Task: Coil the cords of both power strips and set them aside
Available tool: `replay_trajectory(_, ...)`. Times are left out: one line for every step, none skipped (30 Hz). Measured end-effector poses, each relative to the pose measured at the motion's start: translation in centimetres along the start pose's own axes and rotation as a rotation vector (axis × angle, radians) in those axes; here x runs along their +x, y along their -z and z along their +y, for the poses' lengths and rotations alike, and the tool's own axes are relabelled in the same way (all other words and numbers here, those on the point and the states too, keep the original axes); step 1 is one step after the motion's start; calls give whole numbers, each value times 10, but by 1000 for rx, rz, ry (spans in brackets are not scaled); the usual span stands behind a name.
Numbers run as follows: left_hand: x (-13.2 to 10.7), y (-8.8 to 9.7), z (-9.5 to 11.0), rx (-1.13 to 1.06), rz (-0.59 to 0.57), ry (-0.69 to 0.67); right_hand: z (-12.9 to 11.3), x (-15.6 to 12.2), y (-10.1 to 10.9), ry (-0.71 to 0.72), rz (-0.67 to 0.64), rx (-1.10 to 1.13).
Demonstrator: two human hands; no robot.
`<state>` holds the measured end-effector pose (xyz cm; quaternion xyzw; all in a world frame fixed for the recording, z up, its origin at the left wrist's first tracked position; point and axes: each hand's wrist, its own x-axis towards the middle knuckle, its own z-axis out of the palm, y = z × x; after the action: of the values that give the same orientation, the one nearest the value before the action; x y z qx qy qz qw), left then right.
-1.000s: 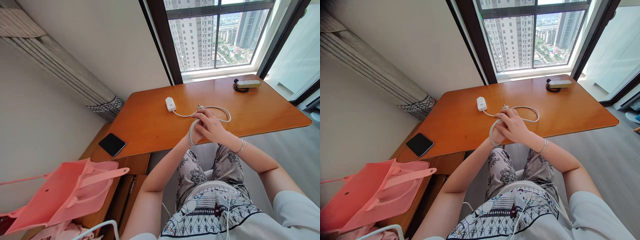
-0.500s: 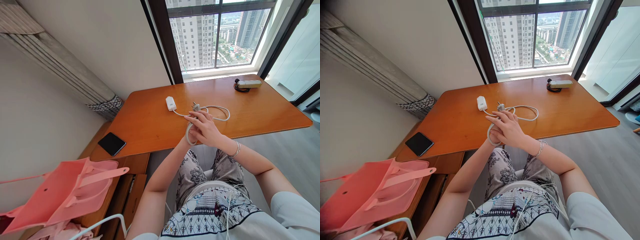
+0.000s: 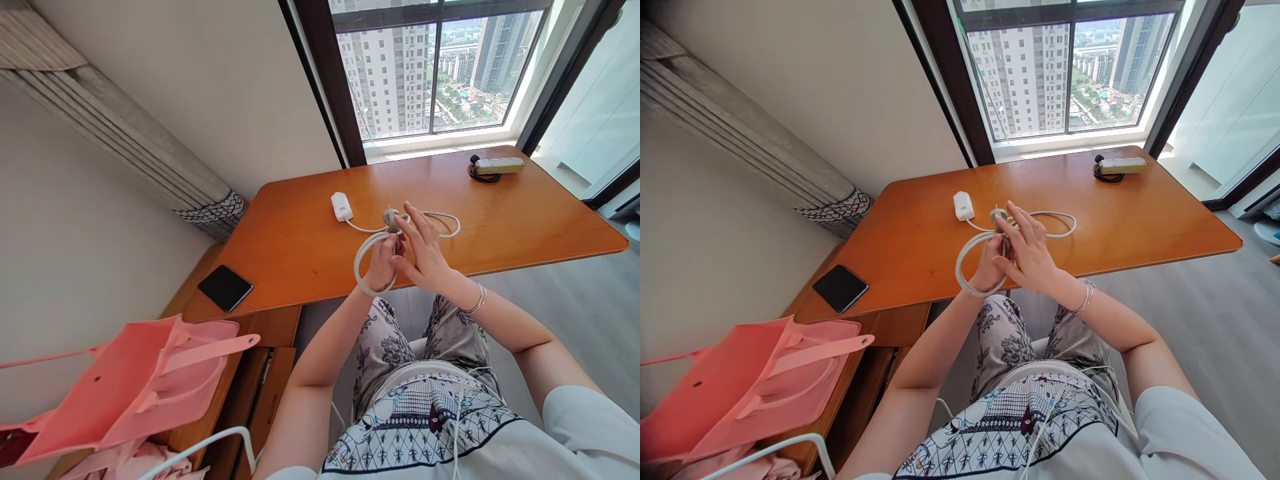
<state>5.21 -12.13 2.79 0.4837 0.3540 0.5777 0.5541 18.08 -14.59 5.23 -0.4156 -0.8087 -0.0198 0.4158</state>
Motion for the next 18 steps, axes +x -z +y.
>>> replay_trajectory(4,7,4,27,-36,50,7,-1,1,-37,32,8)
replay_trajectory(7,11,9,44,-66,86,14,-1,2,-74,40,16)
replay_trajectory(8,14,13,44,-80,105,21,-2,4,-103,20,28)
replay_trajectory(9,16,17,46,-82,113,27,-2,5,-123,-14,44)
replay_trajectory(8,17,21,44,-68,103,33,-3,7,-133,-48,59)
replay_trajectory(8,18,25,38,-44,82,37,-5,9,-135,-73,70)
replay_trajectory(7,19,28,29,-16,55,40,-7,11,-134,-82,71)
replay_trajectory(7,20,31,16,12,29,43,-9,14,-133,-76,61)
replay_trajectory(7,21,34,-2,39,5,46,-10,17,-133,-59,41)
replay_trajectory(8,22,37,-29,65,-15,48,-12,20,-135,-40,16)
replay_trajectory(9,23,40,-63,90,-29,51,-13,23,-136,-27,-7)
replay_trajectory(10,24,43,-100,111,-37,53,-13,26,-139,-19,-29)
replay_trajectory(10,25,46,-140,128,-38,56,-13,29,-144,-14,-50)
replay_trajectory(11,26,49,-180,138,-34,59,-13,32,-149,-11,-70)
replay_trajectory(12,26,52,-217,140,-26,62,-12,35,-154,-10,-92)
replay_trajectory(12,27,55,-248,139,-19,65,-12,37,-157,-10,-115)
replay_trajectory(12,28,58,-273,137,-13,68,-11,39,-157,-10,-139)
replay_trajectory(11,29,61,-296,138,-10,70,-11,41,-153,-11,-162)
